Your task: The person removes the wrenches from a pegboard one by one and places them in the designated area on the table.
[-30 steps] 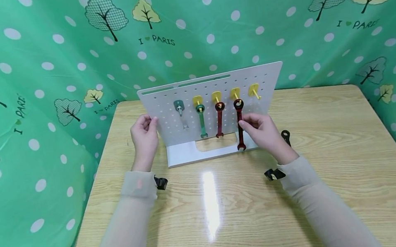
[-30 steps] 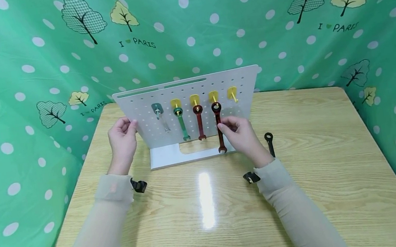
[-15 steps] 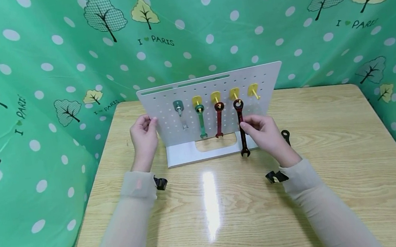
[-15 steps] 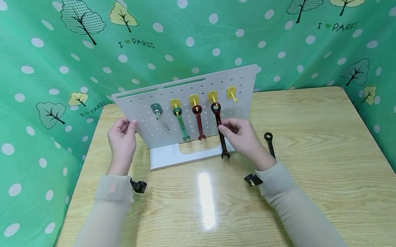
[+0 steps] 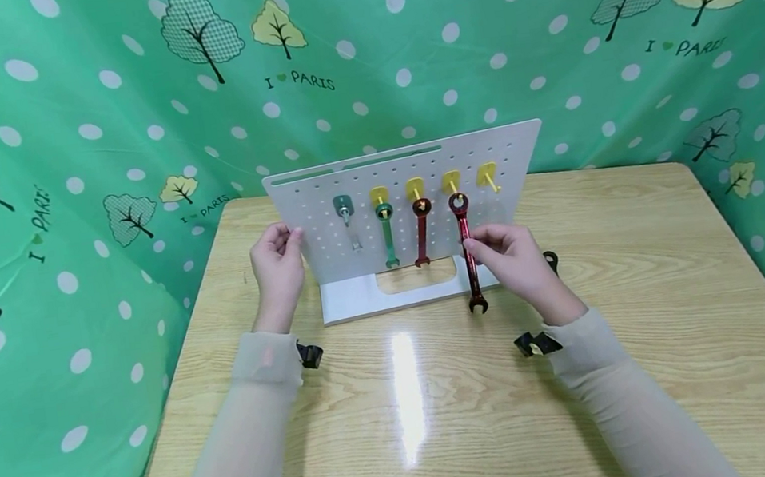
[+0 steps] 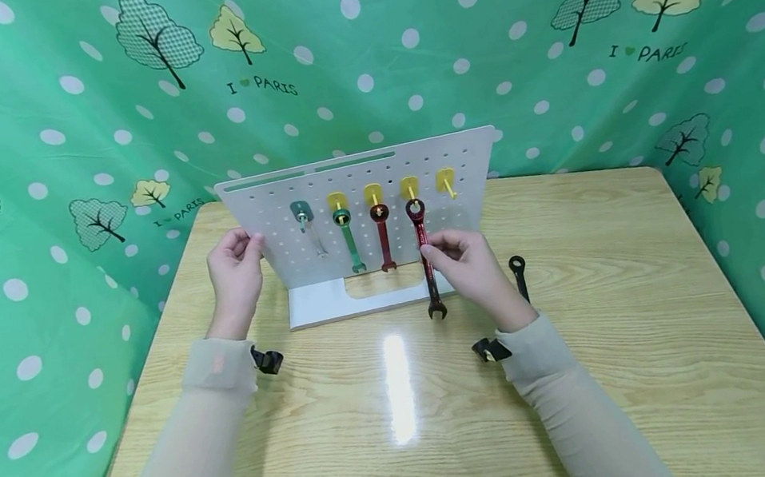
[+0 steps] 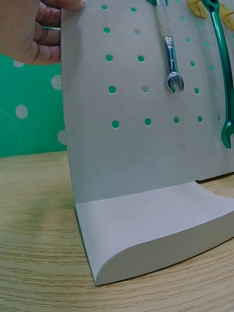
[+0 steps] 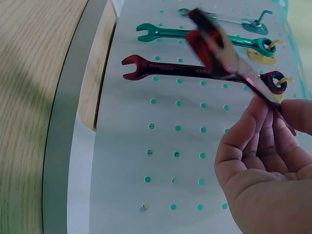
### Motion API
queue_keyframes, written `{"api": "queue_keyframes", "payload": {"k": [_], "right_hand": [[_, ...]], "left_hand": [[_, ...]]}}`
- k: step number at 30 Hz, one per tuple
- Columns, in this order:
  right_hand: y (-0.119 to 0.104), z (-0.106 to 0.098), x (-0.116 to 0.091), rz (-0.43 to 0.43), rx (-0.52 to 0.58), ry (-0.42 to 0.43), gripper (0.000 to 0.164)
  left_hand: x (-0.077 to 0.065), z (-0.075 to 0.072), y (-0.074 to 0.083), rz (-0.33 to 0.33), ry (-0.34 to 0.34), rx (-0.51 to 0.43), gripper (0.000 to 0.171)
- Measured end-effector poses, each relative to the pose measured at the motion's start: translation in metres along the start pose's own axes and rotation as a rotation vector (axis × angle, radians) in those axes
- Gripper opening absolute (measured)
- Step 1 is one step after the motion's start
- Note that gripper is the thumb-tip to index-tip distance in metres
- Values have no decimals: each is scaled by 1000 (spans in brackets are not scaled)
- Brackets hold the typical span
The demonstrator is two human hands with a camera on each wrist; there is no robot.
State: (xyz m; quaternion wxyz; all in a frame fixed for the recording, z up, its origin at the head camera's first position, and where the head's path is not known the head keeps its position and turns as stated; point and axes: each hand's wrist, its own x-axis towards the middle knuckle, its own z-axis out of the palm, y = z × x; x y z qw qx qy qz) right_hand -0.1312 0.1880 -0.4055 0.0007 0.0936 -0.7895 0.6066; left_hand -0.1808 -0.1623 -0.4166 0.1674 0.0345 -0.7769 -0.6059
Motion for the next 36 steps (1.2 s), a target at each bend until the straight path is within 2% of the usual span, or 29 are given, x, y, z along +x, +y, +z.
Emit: {"api": "queue_keyframes", "payload": {"k": [18, 25, 36], "right_hand": [[4, -2, -1, -3, 36, 2, 23], [2, -1, -2, -4, 73, 0, 20], [-1, -1, -2, 12, 63, 3, 20]], "left_hand": [[1, 1, 1, 9, 9, 8, 17], [-1, 0, 1, 12, 3, 19, 18], [-1, 0, 0, 6, 1, 21, 19]]}}
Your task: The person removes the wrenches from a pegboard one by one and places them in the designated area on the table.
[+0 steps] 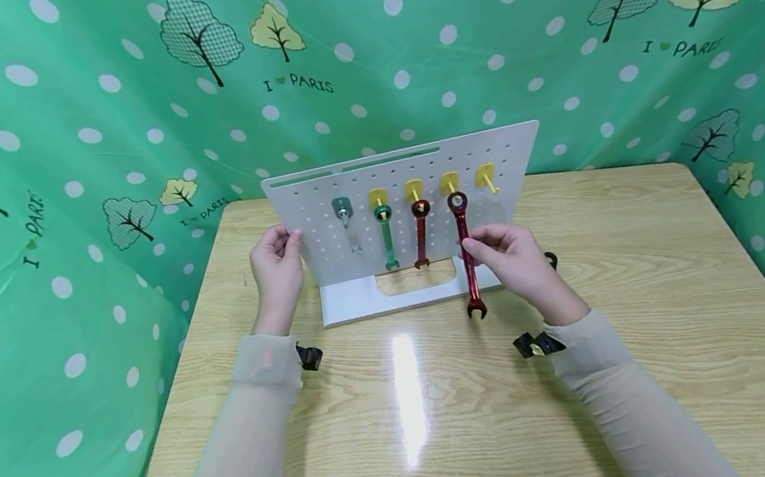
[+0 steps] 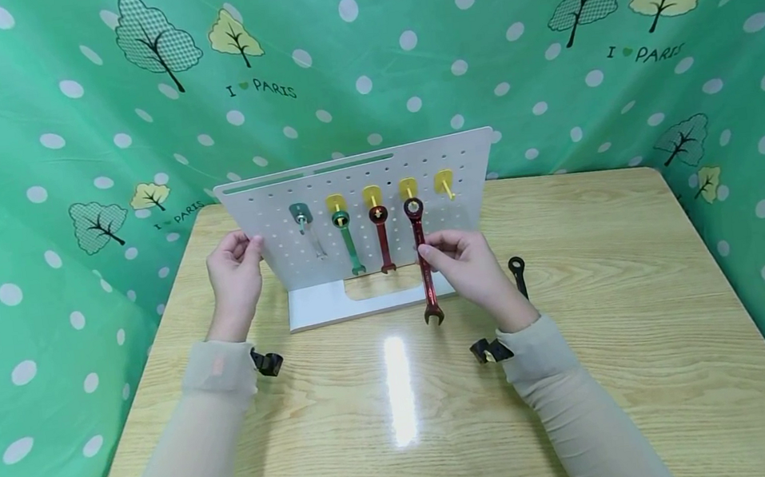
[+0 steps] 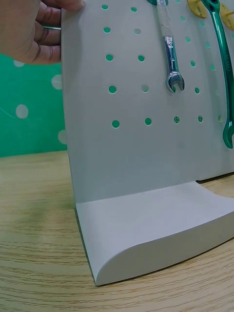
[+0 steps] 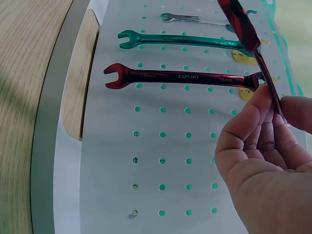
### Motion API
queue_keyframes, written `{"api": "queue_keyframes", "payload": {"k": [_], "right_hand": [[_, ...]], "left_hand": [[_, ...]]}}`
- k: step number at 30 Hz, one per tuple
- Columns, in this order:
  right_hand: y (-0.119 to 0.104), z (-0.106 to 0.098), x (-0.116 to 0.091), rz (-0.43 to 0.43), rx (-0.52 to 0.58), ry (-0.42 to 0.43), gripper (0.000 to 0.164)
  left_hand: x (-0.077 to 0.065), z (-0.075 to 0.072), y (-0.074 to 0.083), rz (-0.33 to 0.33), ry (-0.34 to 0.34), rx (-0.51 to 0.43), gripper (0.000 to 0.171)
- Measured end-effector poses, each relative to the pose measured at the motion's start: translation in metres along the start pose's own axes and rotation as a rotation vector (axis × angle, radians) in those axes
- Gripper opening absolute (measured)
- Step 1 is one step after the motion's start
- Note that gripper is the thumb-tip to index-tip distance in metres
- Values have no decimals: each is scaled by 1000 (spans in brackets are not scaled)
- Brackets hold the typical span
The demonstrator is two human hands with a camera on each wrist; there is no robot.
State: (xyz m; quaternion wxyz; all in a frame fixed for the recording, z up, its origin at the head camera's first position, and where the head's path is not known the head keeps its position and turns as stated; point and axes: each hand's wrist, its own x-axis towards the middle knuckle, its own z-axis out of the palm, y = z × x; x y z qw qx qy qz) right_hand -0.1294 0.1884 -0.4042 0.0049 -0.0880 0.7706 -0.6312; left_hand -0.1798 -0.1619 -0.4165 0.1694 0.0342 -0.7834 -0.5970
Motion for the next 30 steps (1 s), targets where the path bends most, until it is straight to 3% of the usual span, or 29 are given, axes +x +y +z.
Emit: {"api": "queue_keyframes", "payload": {"k": [13, 20, 30], "right_hand": [[-1, -2, 1, -4, -50, 6, 21], [-1, -2, 1, -63, 10, -12, 18], [-1, -2, 0, -71, 6, -19, 17]], "left_hand": [[0, 1, 1, -2, 7, 0, 19], [0, 0, 1, -3, -1, 21, 20], [0, 0, 1, -10, -4, 4, 20]]}}
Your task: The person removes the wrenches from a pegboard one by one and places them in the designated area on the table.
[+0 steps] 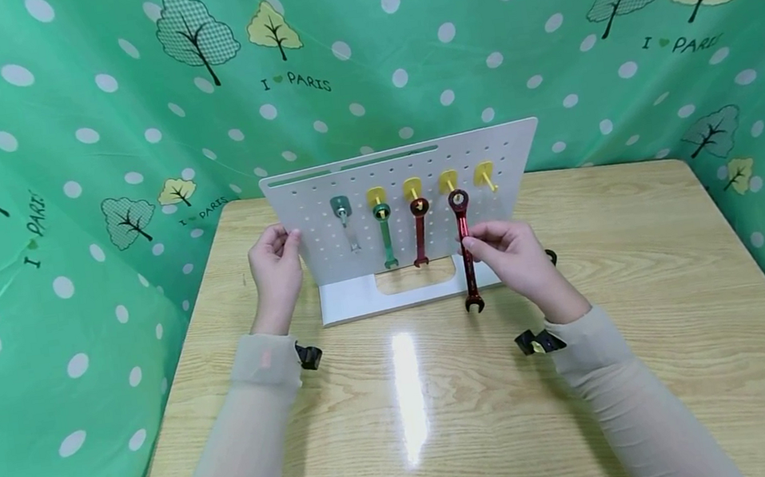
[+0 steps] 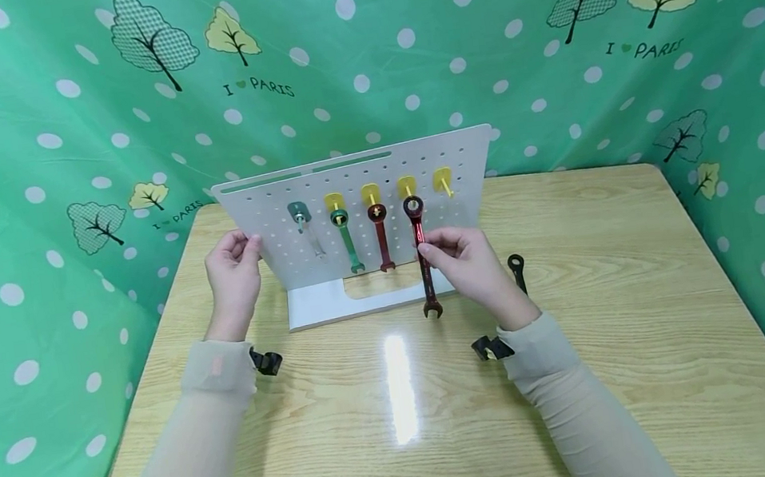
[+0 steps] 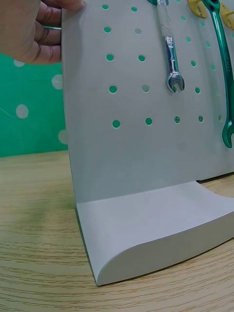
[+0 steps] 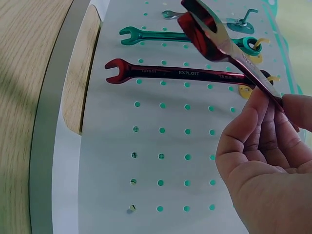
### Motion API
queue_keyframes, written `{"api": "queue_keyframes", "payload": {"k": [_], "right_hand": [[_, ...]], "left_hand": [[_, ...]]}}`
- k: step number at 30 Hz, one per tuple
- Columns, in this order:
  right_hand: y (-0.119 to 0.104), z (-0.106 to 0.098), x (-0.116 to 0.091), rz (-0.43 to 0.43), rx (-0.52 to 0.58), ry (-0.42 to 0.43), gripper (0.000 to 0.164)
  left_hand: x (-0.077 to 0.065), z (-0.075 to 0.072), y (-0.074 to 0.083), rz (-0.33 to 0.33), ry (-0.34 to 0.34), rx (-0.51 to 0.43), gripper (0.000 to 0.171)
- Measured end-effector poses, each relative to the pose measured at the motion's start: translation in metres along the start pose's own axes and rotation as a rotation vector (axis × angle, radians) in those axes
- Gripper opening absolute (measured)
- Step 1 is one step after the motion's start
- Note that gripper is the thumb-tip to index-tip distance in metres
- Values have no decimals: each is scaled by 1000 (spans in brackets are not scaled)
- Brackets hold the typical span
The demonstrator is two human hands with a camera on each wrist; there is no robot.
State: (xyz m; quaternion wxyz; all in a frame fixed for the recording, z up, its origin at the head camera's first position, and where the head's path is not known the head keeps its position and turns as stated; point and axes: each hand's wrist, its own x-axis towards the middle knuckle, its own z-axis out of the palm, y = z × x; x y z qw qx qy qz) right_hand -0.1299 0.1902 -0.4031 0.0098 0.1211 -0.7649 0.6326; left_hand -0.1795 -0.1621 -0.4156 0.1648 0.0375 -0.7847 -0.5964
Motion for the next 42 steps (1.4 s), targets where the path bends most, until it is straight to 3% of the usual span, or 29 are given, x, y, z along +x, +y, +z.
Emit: {"api": "queue_keyframes", "payload": {"k": [33, 42], "right_hand": [[10, -9, -24, -30, -57, 56, 9], [13, -13, -29, 30, -44, 71, 12]], "left_hand": [[1, 1, 1, 11, -5, 5, 20], [1, 0, 0, 0, -9, 9, 21]]}}
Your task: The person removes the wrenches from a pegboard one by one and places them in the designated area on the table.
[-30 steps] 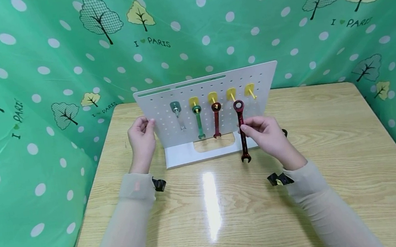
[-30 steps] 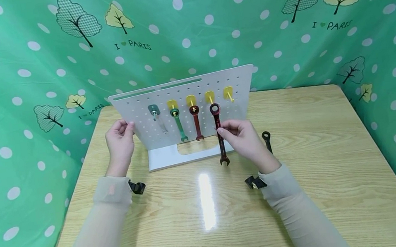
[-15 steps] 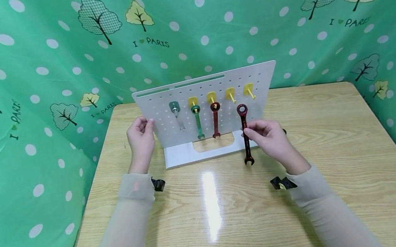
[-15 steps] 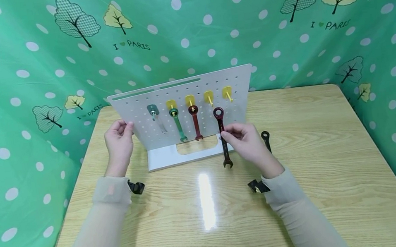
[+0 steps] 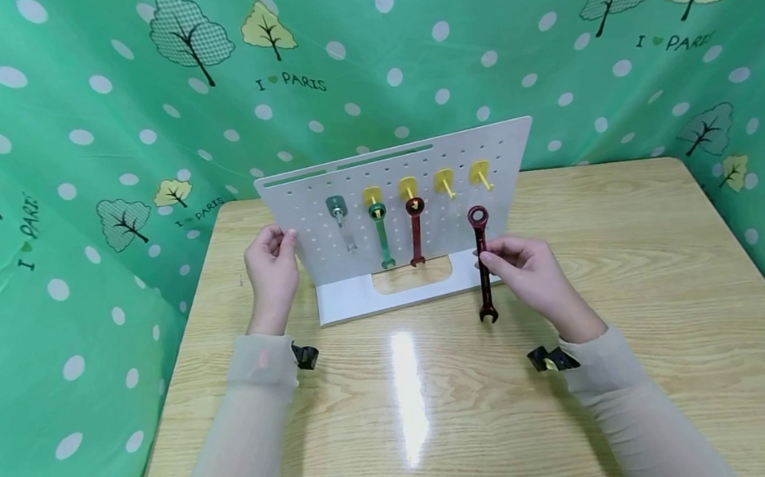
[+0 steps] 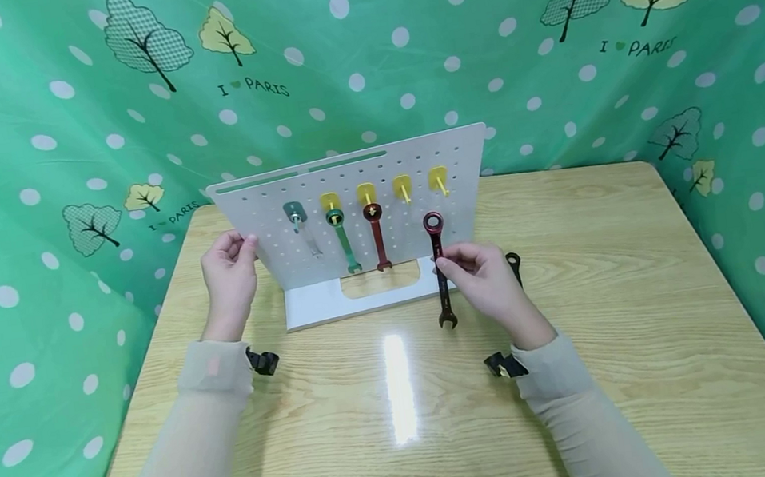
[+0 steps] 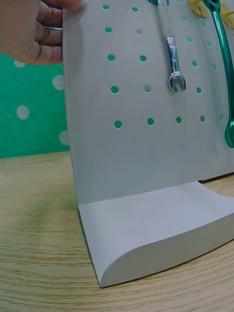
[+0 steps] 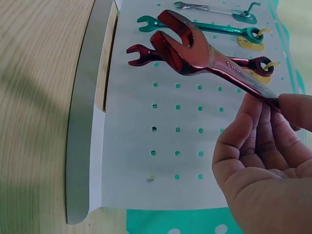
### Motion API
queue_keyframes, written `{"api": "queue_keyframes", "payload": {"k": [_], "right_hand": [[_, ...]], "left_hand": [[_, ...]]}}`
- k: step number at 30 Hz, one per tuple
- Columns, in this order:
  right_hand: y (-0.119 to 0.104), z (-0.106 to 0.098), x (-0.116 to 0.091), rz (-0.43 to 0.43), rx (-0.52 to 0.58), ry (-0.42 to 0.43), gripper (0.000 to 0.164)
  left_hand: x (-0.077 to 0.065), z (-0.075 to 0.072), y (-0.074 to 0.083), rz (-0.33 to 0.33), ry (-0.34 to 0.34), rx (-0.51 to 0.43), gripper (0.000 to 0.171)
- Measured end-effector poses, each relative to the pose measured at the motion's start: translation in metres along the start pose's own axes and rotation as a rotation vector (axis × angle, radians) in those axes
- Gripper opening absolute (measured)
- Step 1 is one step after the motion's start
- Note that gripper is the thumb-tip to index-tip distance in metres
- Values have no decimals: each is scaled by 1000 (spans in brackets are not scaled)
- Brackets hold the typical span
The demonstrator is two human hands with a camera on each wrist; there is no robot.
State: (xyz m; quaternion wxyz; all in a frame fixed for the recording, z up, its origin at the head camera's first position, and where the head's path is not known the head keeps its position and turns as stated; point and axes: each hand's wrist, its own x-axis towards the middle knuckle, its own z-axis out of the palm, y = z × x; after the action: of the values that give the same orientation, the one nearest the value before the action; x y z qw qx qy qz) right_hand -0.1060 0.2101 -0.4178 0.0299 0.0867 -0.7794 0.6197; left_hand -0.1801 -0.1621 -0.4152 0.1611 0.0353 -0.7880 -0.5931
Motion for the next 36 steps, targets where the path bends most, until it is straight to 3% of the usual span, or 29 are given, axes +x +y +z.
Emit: {"api": "queue_keyframes", "payload": {"k": [36], "right_hand": [[18, -20, -15, 26, -15, 56, 17]], "left_hand": [[0, 0, 0, 16, -4, -6, 21]]}}
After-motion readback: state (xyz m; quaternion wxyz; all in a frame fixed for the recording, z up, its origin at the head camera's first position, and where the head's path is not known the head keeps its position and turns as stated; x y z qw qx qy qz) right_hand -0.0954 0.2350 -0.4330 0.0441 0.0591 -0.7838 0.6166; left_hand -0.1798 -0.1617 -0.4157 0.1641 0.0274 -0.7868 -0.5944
